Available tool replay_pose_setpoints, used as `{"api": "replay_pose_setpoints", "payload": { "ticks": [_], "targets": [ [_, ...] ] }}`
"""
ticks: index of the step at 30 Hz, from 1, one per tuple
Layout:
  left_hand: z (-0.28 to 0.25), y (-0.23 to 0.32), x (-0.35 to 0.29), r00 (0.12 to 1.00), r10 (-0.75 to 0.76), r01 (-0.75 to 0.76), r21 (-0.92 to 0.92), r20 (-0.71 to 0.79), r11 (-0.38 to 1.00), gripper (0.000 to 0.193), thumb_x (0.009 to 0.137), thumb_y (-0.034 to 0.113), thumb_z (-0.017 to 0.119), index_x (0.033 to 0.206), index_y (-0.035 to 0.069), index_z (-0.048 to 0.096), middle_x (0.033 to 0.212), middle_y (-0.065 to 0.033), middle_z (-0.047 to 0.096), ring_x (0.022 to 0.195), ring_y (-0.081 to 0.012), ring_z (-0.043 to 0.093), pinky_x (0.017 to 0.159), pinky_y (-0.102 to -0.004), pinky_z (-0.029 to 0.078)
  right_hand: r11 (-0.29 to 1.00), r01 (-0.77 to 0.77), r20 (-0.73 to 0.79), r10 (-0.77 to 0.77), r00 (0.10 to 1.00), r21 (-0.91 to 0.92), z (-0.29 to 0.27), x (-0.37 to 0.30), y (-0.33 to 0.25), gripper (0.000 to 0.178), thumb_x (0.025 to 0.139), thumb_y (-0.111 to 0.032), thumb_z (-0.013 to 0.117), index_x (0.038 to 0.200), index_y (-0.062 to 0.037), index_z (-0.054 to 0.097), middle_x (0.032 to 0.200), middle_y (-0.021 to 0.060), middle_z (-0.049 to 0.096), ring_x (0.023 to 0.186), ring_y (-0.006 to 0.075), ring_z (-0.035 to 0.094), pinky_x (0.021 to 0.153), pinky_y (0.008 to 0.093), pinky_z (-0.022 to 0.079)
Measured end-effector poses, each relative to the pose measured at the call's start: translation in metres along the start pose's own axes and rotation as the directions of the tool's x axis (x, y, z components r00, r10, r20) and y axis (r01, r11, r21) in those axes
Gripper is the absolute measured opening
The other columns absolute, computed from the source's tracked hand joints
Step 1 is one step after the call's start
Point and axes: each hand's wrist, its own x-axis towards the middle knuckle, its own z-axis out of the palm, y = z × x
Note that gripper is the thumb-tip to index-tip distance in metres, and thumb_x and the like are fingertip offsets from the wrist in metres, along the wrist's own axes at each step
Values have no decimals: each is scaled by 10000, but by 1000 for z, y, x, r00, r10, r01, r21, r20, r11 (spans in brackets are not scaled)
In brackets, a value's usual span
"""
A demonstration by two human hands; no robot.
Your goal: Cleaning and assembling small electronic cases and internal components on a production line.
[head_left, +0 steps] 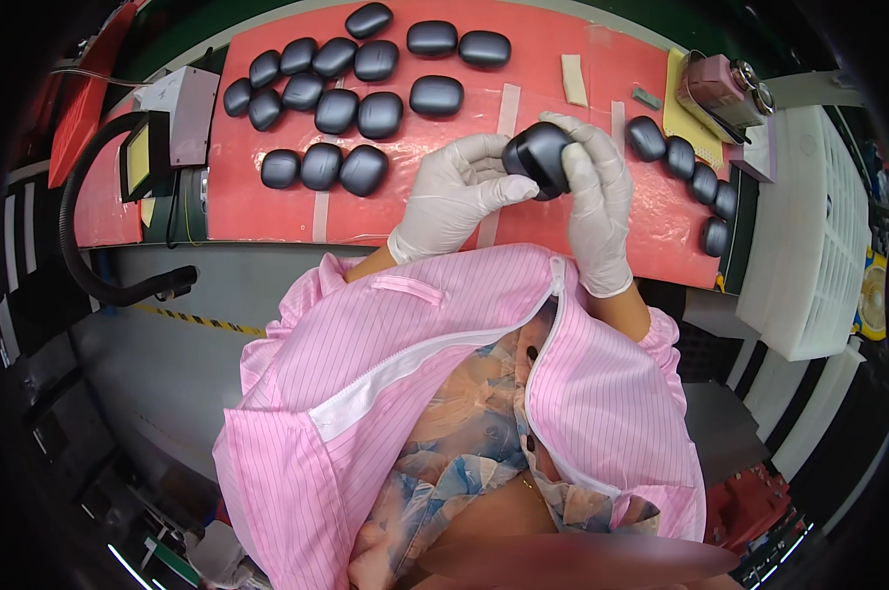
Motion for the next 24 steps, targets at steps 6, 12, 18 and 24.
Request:
{"api": "replay_pose_setpoints", "payload": {
  "ticks": [6,12,18,24],
  "targets": [
    [2,-17,-1,984,93,-103,54,151,993,541,741,4,770,1213,-2,506,1120,-67,598,997,-157,581,841,-286,517,1000,-18,-154,21,988,22,-2,-1,-6,368,1008,-265,341,1074,-8,596,936,71,630,853,152,605,808,264,467],
    [3,18,-10,948,-163,193,-87,275,977,615,937,408,490,1395,32,327,1215,-83,527,1067,-146,533,764,-259,492,967,144,144,-116,983,-208,0,7,3,332,1005,-246,395,1027,12,602,961,83,636,897,145,598,836,275,460],
    [-84,48,-58,957,105,-103,-22,270,994,768,768,549,630,1230,-54,515,976,-134,630,836,-172,637,618,-249,493,690,192,-20,-287,958,-698,-20,15,35,223,888,-155,613,1057,-10,611,1001,99,635,957,209,590,926,334,423],
    [-227,-9,-172,992,-124,122,-104,-20,987,790,773,637,565,1082,-90,560,691,-162,607,556,-226,592,519,-303,489,362,373,295,-254,921,-854,14,2,47,240,816,-74,662,1055,-56,676,939,119,647,880,279,613,820,365,476]
  ]
}}
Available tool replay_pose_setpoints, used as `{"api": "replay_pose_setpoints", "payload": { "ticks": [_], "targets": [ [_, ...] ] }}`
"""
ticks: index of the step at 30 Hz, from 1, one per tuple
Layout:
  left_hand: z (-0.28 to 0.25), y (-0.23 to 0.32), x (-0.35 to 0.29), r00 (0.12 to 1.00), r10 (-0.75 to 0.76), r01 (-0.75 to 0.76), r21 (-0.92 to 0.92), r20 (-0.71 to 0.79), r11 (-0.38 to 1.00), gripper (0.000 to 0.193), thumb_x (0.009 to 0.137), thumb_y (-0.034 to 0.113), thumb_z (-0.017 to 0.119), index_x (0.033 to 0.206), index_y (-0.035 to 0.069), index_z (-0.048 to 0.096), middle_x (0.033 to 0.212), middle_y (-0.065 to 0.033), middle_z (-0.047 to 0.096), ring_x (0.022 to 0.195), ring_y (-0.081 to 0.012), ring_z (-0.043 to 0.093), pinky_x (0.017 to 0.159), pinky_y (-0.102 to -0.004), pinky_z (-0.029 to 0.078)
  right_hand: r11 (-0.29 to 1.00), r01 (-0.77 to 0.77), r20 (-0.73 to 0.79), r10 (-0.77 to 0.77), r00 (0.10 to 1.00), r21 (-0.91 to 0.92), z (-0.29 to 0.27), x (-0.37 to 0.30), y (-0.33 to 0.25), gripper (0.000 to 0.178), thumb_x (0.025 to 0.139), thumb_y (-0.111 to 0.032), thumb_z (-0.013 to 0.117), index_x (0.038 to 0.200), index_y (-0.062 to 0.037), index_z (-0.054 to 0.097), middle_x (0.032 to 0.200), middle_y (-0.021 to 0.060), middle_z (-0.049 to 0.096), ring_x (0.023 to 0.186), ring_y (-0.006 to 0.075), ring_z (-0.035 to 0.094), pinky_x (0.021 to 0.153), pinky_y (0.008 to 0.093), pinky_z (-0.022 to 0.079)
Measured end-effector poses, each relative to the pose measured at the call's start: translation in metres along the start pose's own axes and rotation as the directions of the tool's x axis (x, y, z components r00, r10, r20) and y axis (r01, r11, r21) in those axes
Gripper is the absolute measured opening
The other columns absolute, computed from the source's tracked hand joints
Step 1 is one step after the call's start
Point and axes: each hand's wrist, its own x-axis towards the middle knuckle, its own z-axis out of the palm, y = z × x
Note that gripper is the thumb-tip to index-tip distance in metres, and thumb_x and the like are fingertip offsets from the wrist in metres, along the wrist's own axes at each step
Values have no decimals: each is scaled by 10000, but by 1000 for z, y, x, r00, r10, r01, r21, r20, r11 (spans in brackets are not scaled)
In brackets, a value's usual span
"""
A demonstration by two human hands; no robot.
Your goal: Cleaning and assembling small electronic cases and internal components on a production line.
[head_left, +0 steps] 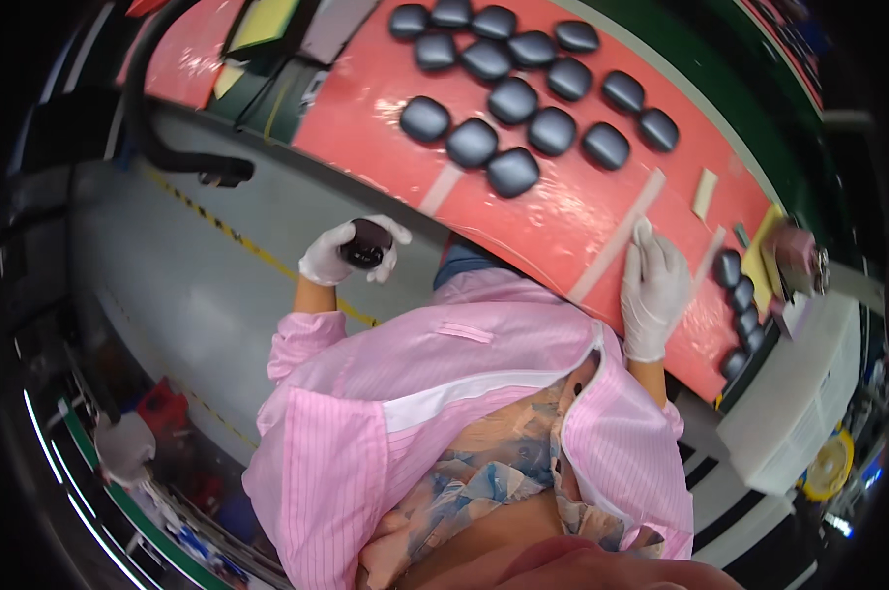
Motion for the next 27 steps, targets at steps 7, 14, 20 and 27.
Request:
{"api": "replay_pose_setpoints", "payload": {
  "ticks": [7,14,20,27],
  "targets": [
    [-205,1,-27,236,254,-909,-120,-938,400,484,854,464,569,1041,17,557,892,-127,637,800,-268,630,562,-275,480,991,121,-39,-123,992,-55,-4,-2,-5,264,819,-15,639,1069,-85,691,897,93,637,817,253,593,730,343,477],
    [-197,-24,-28,360,110,-780,-234,-926,580,510,908,483,490,1006,-3,604,833,-113,640,717,-237,625,628,-298,553,906,-229,87,212,973,356,9,-5,2,216,863,-31,623,1067,-51,691,954,67,643,849,173,588,755,329,481],
    [41,42,10,840,257,-511,-540,-477,669,739,913,601,398,1206,-65,526,1002,-199,651,883,-329,660,692,-361,565,639,-370,194,330,924,674,-23,26,-53,196,889,-13,592,1059,-26,688,982,42,641,888,106,575,776,267,459],
    [165,60,89,959,54,-192,-499,-278,845,615,933,556,418,1098,-5,610,1046,-165,666,956,-248,656,811,-355,541,739,468,-75,-498,864,485,-36,62,-104,393,708,85,665,1045,-113,703,883,65,604,801,221,599,659,287,465]
  ]
}}
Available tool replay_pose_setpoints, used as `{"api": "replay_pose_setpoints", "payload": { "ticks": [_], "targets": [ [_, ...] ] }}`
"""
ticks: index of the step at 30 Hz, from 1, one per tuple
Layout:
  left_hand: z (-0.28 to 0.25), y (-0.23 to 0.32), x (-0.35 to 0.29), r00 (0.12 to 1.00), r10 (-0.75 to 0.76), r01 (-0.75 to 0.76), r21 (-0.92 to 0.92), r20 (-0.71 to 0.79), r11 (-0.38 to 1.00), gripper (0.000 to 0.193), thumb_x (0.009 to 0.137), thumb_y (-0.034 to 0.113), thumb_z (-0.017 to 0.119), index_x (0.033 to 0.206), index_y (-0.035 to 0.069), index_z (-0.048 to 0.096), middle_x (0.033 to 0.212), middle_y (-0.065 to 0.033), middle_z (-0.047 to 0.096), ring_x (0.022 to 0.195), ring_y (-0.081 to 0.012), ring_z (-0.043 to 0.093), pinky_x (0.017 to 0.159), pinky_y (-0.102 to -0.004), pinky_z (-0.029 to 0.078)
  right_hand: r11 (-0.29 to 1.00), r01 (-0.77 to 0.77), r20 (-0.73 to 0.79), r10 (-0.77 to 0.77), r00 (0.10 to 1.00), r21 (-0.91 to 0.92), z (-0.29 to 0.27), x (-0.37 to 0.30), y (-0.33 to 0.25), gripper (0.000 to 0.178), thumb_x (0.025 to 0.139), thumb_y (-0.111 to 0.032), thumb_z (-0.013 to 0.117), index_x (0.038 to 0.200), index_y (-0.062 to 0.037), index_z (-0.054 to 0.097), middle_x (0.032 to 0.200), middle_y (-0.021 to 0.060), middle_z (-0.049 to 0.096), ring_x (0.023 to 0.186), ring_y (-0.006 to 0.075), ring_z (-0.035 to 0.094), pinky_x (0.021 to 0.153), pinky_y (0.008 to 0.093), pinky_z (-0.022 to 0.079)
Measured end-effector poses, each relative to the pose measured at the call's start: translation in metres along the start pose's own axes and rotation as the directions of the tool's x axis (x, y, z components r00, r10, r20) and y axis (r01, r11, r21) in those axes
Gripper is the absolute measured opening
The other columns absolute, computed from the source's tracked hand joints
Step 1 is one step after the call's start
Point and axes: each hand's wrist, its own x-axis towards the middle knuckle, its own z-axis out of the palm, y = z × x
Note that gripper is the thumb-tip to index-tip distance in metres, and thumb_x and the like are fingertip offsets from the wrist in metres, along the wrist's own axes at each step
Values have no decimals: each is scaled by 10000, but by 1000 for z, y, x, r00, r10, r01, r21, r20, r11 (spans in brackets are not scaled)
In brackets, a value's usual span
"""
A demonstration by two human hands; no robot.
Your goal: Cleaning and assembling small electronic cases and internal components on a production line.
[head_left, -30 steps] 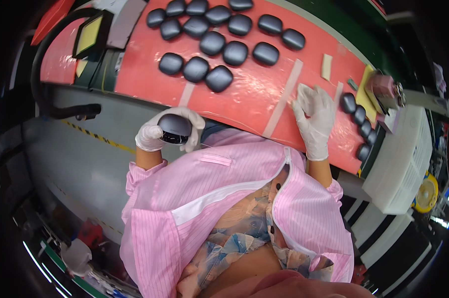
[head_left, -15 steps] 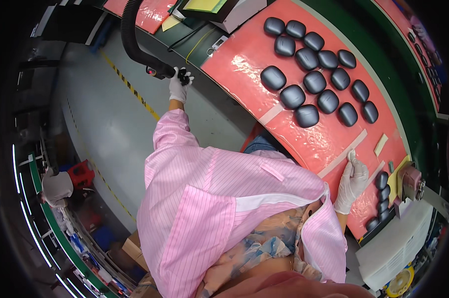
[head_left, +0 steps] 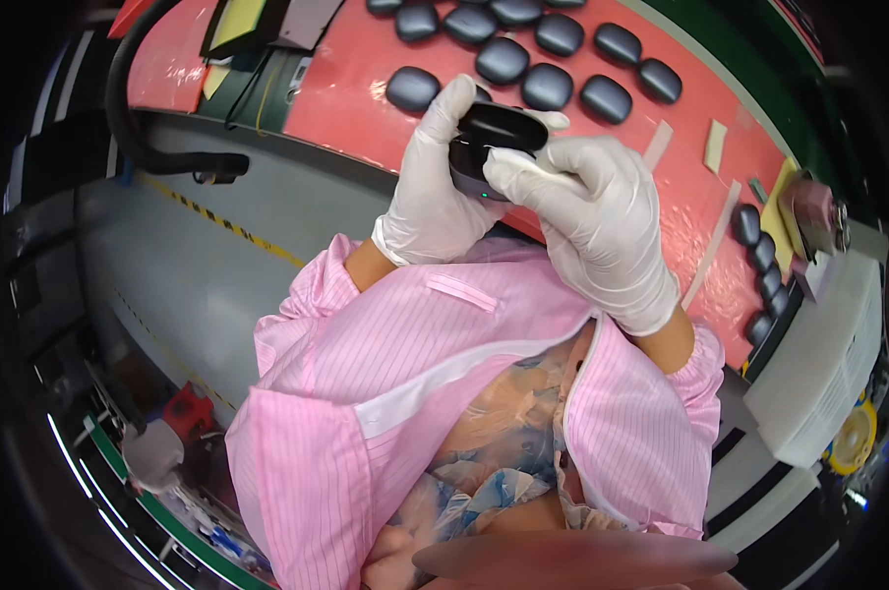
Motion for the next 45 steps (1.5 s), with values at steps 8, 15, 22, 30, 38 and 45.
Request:
{"api": "replay_pose_setpoints", "payload": {
  "ticks": [8,15,22,30,38,45],
  "targets": [
    [40,-28,22,939,-334,330,63,87,942,636,942,533,410,1097,-60,579,1092,-211,629,946,-349,643,762,-438,580,950,-287,-326,313,892,124,-43,-65,28,293,819,90,603,1066,-47,682,957,78,599,824,175,603,737,309,506],
    [38,-57,42,918,-328,368,-171,223,914,732,942,570,358,1138,-104,565,1143,-254,605,1049,-341,619,912,-392,513,954,-243,-108,227,968,-176,-58,-73,20,273,815,83,611,1047,-41,684,966,85,603,866,148,586,844,285,477],
    [50,-88,46,866,281,-457,430,413,779,692,917,604,420,1126,-36,583,1097,-113,637,924,-192,624,799,-294,505,961,-265,-362,277,890,82,-60,-84,36,286,708,21,660,972,-88,682,821,29,582,682,201,562,570,315,438],
    [48,-83,43,892,187,-377,449,411,810,722,871,651,473,1133,-16,559,1120,-120,634,960,-185,630,803,-305,515,883,-438,-306,376,875,-167,-60,-98,52,281,784,100,596,1021,-42,644,996,54,615,795,232,613,713,347,481],
    [40,-100,57,830,331,-504,347,450,791,690,880,630,488,1140,-7,536,1105,-144,616,1031,-221,609,860,-330,505,927,-367,-349,320,881,-74,-29,-71,20,288,763,-2,651,1044,-42,611,799,74,567,732,277,568,635,364,474],
    [27,-105,55,850,224,-386,275,476,881,754,834,665,526,1158,-16,540,996,-147,629,892,-167,605,799,-295,495,862,-313,39,325,945,399,-48,-64,13,172,835,-9,602,1007,0,613,879,91,622,776,234,608,718,342,481]
  ]
}}
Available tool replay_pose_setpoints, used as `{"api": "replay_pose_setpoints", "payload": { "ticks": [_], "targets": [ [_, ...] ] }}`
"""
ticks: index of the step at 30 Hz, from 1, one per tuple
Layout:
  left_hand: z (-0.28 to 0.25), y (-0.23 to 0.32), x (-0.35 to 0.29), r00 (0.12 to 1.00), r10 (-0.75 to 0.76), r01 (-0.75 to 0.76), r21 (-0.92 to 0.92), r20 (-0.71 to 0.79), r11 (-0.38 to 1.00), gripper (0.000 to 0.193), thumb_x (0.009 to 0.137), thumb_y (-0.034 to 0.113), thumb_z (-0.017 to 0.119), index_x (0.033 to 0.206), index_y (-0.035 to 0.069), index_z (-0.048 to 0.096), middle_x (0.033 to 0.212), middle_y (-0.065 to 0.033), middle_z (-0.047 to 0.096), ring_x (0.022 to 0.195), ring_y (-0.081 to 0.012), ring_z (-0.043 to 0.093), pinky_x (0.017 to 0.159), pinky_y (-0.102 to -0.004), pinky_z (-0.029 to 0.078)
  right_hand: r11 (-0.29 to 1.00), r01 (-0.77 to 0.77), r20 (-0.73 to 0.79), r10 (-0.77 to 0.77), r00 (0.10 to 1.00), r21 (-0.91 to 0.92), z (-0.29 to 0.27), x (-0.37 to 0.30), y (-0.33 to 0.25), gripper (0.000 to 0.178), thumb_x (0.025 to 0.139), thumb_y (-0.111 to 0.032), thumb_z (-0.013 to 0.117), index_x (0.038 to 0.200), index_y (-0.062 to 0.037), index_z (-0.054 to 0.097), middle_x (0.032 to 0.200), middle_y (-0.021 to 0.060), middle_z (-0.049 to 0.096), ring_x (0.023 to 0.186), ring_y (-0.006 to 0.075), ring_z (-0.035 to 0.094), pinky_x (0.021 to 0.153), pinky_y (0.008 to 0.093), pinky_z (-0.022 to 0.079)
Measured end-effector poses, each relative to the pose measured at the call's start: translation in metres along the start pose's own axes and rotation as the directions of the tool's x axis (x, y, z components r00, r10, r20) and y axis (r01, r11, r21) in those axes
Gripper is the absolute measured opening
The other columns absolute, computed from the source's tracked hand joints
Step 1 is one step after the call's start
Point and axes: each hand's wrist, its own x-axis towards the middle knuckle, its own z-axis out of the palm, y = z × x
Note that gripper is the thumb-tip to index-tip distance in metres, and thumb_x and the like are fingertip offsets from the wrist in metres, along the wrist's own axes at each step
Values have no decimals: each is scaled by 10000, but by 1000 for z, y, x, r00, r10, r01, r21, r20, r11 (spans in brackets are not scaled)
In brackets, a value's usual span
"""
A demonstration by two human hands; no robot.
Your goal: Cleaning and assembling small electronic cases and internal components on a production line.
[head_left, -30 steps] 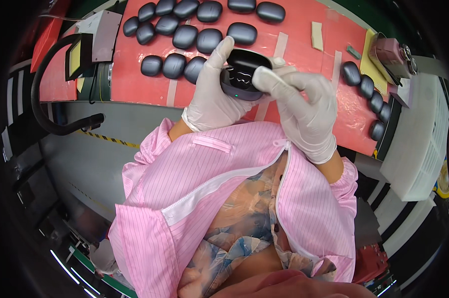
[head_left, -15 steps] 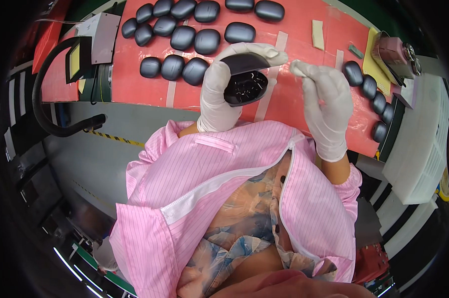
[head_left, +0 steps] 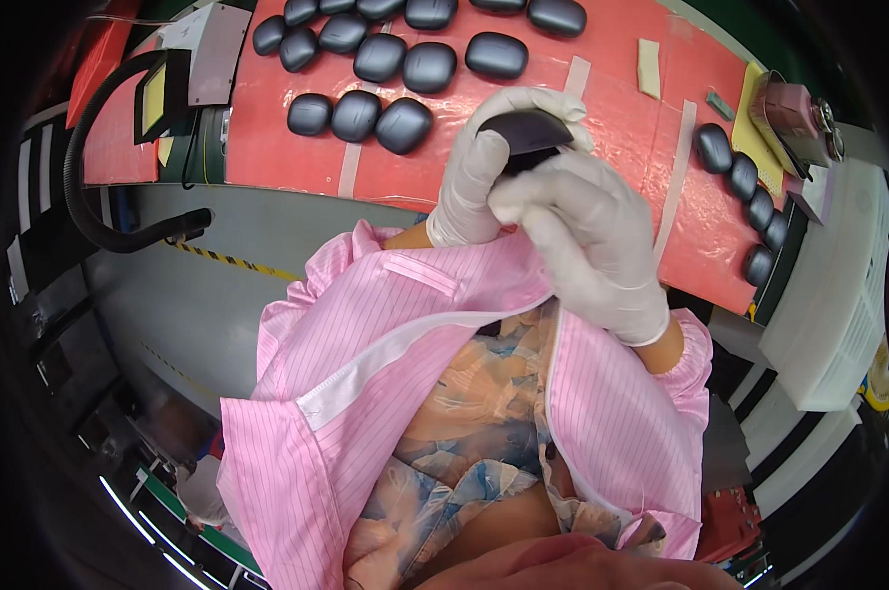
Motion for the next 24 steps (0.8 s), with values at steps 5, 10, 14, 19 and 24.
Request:
{"api": "replay_pose_setpoints", "payload": {
  "ticks": [5,10,14,19,24],
  "targets": [
    [-7,11,11,997,-32,29,42,68,999,789,862,711,399,1198,5,501,1035,-151,638,741,-179,648,616,-275,528,950,-128,-375,233,897,284,1,-17,6,164,821,3,584,969,-42,639,908,65,645,806,249,623,738,315,487],
    [0,0,6,997,-36,40,66,-62,997,761,867,702,412,1187,20,521,1041,-121,640,838,-142,628,646,-253,512,787,50,-96,-138,986,-615,4,0,1,275,723,15,679,976,-92,676,893,43,591,783,226,582,691,347,459],
    [-1,10,2,997,-29,49,312,-67,949,867,828,750,397,1197,-23,529,1052,-165,647,878,-210,642,596,-273,504,681,-64,-171,-92,981,-730,-8,-6,5,342,677,9,698,988,-133,683,838,42,567,736,243,549,649,365,450],
    [-2,9,5,996,-83,82,49,21,995,764,876,701,386,1163,8,533,1066,-135,639,721,-158,636,526,-223,483,943,-35,-329,-80,941,-330,-14,-12,9,278,777,111,648,1016,-30,647,943,60,621,868,186,596,716,274,466],
    [0,8,5,991,-131,132,-13,21,991,777,879,706,368,1162,3,539,1079,-134,632,730,-152,633,550,-226,485,950,-38,-328,-69,942,-311,-9,-12,8,270,741,82,685,981,-38,661,930,57,602,846,199,595,701,288,467]
  ]
}}
